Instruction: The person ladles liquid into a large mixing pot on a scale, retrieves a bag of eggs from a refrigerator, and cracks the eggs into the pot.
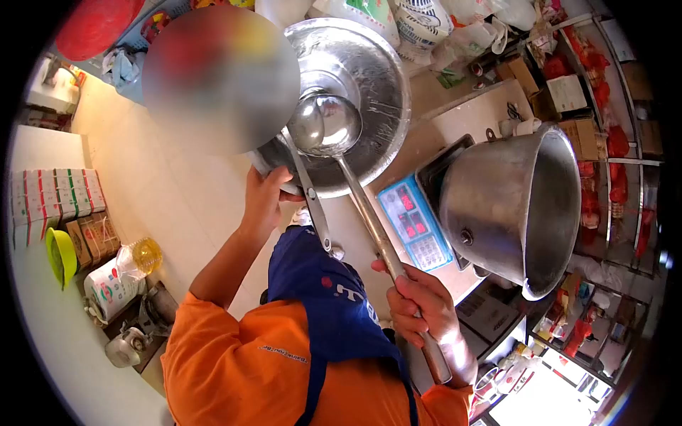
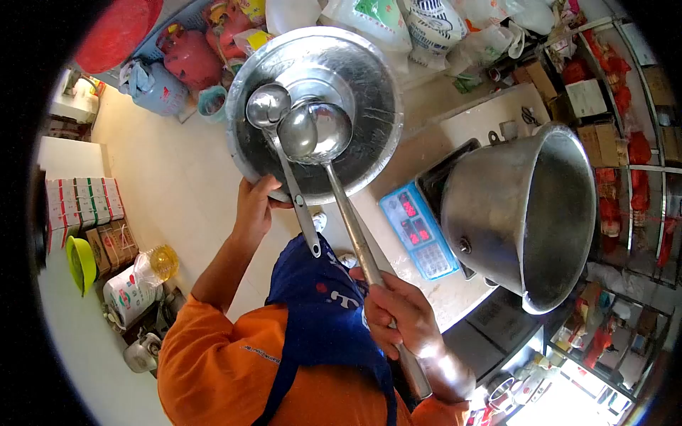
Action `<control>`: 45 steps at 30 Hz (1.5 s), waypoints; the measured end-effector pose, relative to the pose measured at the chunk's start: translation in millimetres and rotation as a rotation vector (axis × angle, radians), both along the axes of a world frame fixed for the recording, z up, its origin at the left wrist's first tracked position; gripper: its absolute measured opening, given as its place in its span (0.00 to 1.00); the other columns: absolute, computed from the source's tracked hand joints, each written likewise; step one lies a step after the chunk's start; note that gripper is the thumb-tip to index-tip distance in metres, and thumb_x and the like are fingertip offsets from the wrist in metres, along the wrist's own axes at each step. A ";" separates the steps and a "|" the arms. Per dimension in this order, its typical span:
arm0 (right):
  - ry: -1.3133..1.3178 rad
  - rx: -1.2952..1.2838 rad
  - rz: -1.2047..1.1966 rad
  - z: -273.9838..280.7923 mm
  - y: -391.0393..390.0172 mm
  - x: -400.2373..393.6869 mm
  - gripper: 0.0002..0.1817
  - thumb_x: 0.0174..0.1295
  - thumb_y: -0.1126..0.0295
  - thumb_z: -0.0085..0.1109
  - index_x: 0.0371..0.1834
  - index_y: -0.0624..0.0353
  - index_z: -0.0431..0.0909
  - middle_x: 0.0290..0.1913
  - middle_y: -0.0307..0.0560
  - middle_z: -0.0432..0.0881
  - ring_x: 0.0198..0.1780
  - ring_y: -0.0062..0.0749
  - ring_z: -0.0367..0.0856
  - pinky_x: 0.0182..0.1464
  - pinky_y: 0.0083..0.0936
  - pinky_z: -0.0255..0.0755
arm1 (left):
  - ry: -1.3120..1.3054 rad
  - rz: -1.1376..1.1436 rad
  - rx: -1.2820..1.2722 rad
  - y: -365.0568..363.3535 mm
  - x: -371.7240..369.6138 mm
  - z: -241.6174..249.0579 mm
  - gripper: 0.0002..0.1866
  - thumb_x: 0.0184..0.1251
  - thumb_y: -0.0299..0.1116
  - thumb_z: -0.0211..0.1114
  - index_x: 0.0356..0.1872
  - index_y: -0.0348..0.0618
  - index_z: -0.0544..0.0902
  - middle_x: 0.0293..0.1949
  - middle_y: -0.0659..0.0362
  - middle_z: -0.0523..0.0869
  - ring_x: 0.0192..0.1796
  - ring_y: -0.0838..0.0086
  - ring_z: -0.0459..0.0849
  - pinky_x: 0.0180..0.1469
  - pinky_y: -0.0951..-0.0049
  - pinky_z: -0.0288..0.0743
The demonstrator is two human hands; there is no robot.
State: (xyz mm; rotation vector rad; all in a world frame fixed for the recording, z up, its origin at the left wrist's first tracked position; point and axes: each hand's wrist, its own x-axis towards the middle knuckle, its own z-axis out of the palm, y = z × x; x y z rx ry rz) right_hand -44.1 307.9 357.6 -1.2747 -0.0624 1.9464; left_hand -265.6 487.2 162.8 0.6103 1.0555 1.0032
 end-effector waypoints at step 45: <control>-0.136 0.688 -0.604 189.5 -123.4 62.4 0.26 0.85 0.65 0.37 0.70 0.84 0.62 0.17 0.34 0.63 0.07 0.13 0.59 0.06 0.14 0.56 | -0.094 -0.692 0.281 105.4 145.1 293.5 0.08 0.60 0.26 0.66 0.38 0.34 0.81 0.37 0.49 0.88 0.34 0.57 0.91 0.35 0.64 0.93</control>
